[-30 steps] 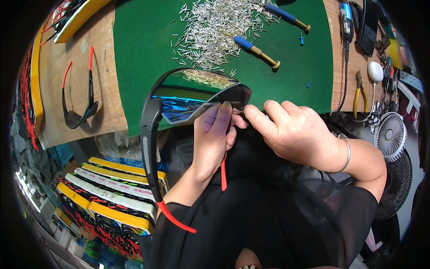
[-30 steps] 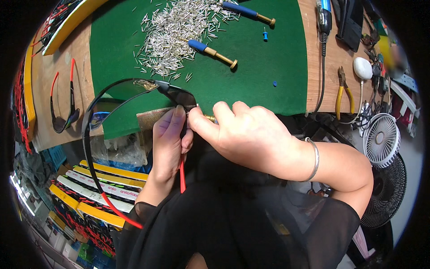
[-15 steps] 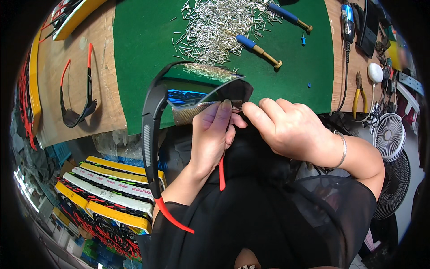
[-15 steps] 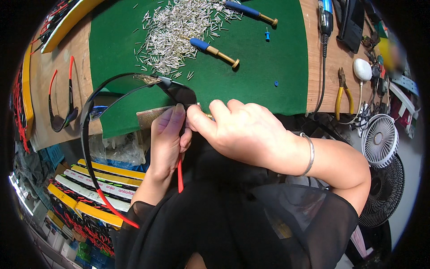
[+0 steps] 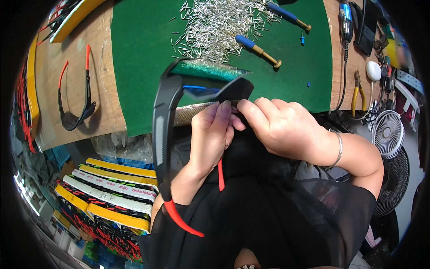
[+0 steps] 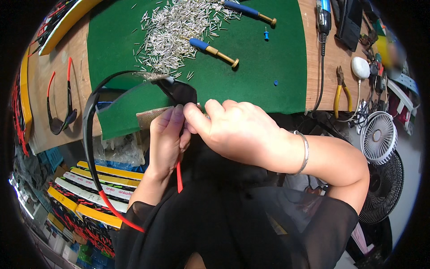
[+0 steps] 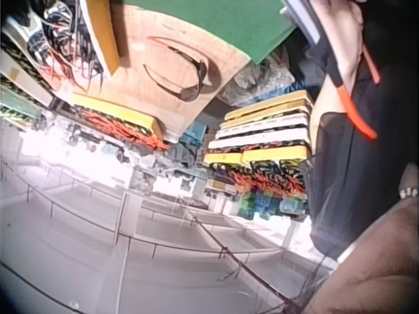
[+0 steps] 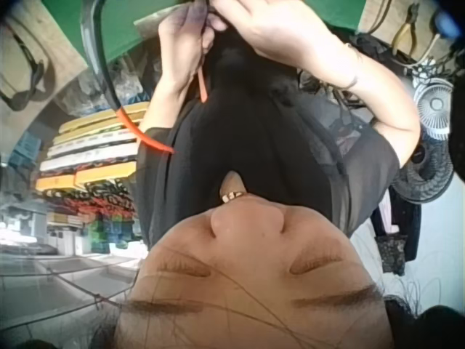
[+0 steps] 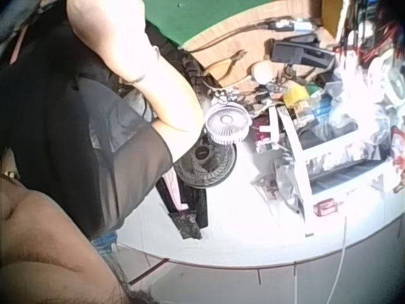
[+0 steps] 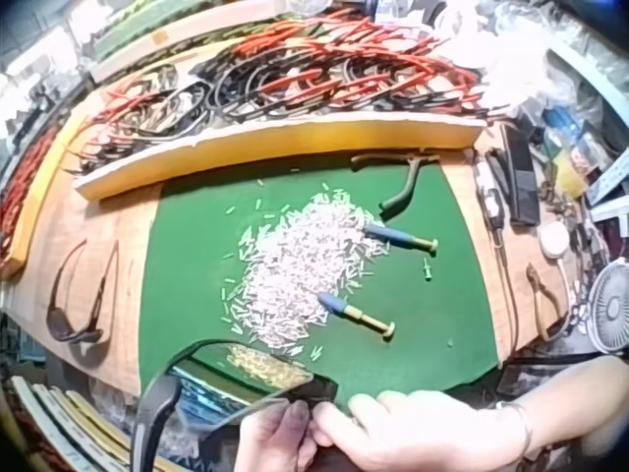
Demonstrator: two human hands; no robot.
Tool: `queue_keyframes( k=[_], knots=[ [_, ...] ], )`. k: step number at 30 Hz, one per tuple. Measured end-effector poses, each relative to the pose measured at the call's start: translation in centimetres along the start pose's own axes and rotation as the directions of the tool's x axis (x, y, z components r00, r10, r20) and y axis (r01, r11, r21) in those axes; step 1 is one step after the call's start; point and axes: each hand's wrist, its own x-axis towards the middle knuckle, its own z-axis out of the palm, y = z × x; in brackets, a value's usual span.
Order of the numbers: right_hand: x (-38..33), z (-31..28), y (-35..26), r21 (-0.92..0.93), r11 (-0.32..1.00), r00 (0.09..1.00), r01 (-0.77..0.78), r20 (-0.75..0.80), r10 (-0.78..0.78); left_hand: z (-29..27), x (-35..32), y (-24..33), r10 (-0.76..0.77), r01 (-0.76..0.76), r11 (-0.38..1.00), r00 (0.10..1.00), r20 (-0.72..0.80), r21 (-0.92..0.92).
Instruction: The person assembles sunglasses by attaching a reflective lens to a frame using pliers and a screwdriver. They tighten screws on the frame and place the finished unit into a tray with other completed pairs.
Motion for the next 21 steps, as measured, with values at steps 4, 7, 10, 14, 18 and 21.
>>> queue_keyframes(
  k=[4,7,10,14,18,21],
  knots=[
    [-0.2,-0.1,0.1,-0.097,0.995,0.999,0.035,-0.017,-0.037,0.2,0.0,0.3,0.010,-0.009,1.000,1.000,0.010,-0.030],
    [-0.3,-0.2,-0.1,-0.199,0.979,0.997,0.046,-0.059,-0.059,0.5,0.0,0.3,0.014,-0.010,0.996,0.999,0.036,-0.091],
    [-1.2,-0.9,0.9,-0.111,0.993,0.999,0.049,0.010,-0.049,0.3,0.0,0.7,0.009,-0.008,0.987,1.000,0.004,-0.158],
    [-3.6,-3.0,4.4,-0.071,0.968,0.965,-0.241,-0.121,0.232,-0.2,-0.3,1.4,0.049,-0.047,0.980,0.999,0.005,-0.193],
    [-3.4,-1.1,9.4,-0.320,0.834,0.880,-0.450,-0.318,0.353,1.1,-0.8,2.2,-0.013,0.030,0.994,0.986,0.166,-0.103],
    [-3.3,-1.0,8.3,-0.311,0.836,0.877,-0.453,-0.326,0.354,1.1,-2.0,2.4,0.003,0.022,0.994,0.973,0.232,-0.106]
  ],
)
